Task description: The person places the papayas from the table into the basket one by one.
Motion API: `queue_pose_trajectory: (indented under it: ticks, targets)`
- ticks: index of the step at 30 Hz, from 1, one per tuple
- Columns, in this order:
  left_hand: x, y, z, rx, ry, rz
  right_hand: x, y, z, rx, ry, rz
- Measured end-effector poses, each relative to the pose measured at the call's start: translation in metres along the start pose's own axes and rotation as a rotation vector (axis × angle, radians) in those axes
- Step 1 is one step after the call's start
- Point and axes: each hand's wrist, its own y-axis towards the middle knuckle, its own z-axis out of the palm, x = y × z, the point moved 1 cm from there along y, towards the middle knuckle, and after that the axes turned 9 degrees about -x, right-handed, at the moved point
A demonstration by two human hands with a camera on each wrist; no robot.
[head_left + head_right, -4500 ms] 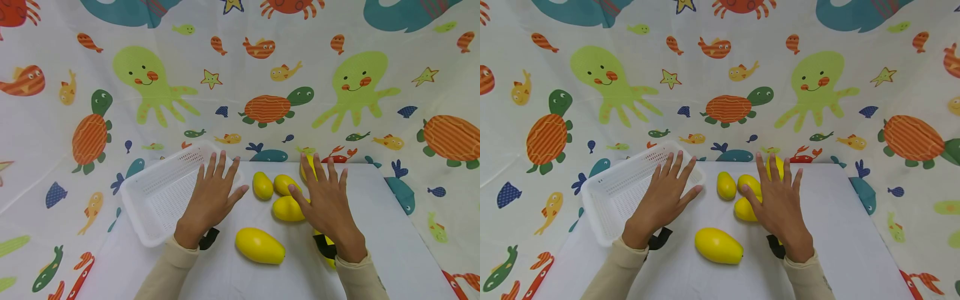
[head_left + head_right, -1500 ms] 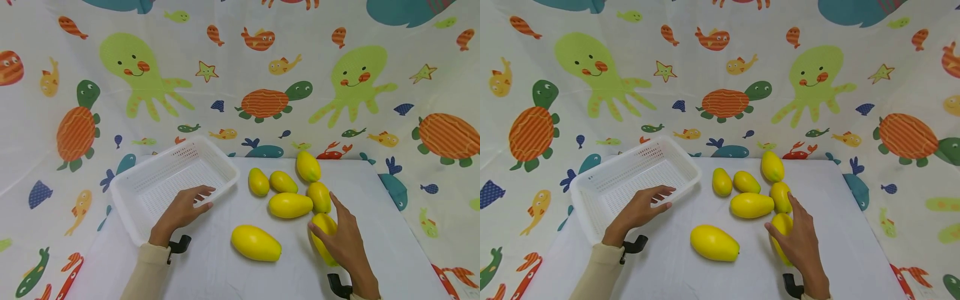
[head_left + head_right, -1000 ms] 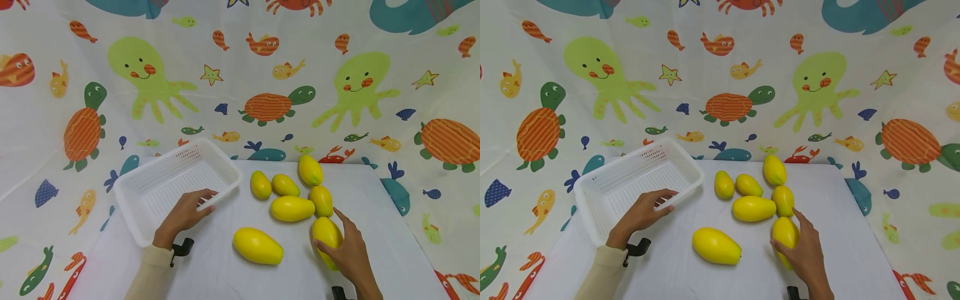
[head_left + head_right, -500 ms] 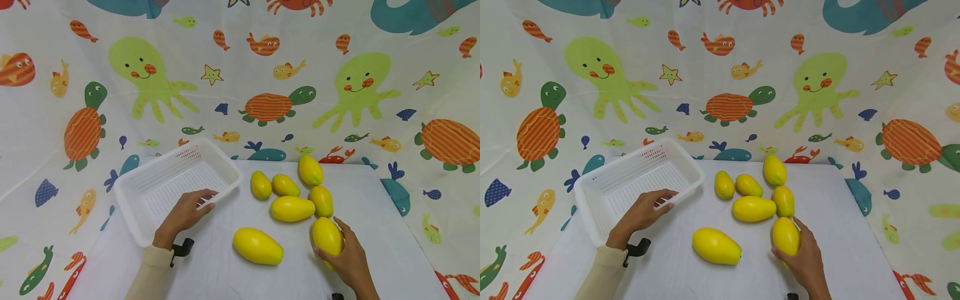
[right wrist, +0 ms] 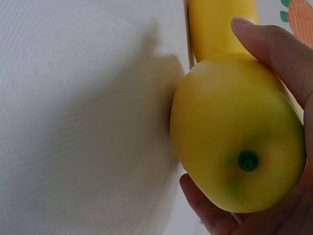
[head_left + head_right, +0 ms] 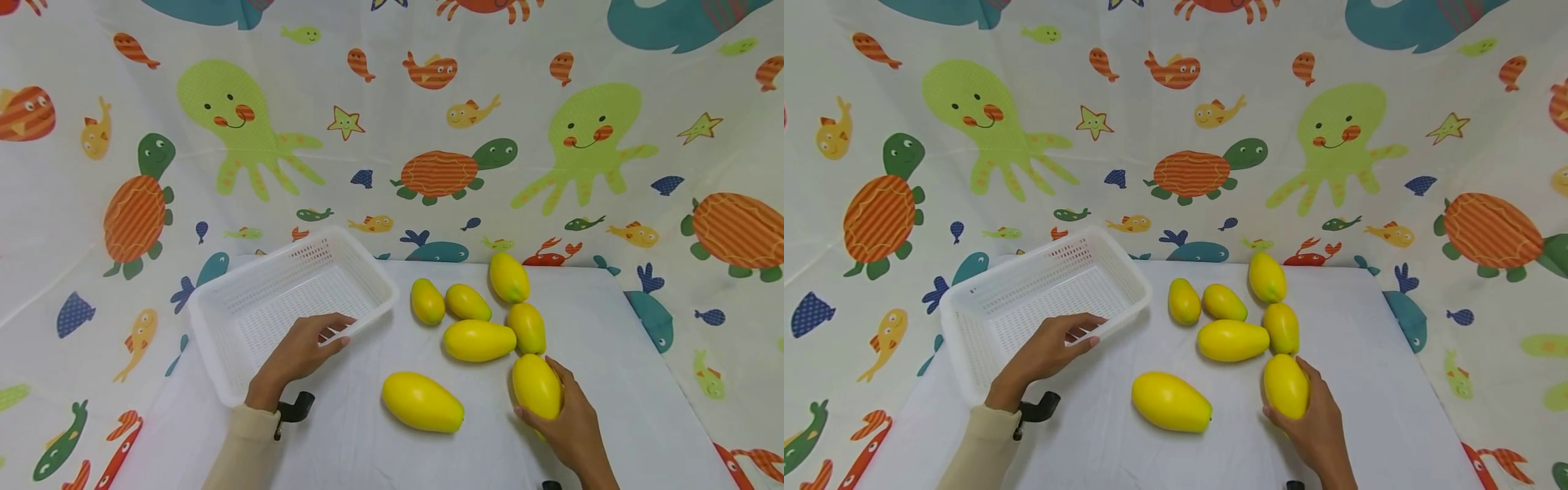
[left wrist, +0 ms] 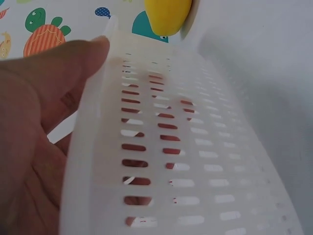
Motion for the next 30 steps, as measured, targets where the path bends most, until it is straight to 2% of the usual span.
queue_pose_trajectory:
  ticks: [14,22,30]
  targets:
    - [0.005,-0.007,-0.006,0.075,-0.013,0.013,-0.010,0.005,-0.002,0.033,0.041,-0.028]
    - [0.005,-0.012,-0.008,0.108,-0.037,0.041,-0.015,0.009,-0.002,0.002,0.063,-0.107]
    - [0.003,-0.019,-0.009,0.149,-0.055,0.052,-0.018,0.010,-0.001,0.011,0.075,-0.098]
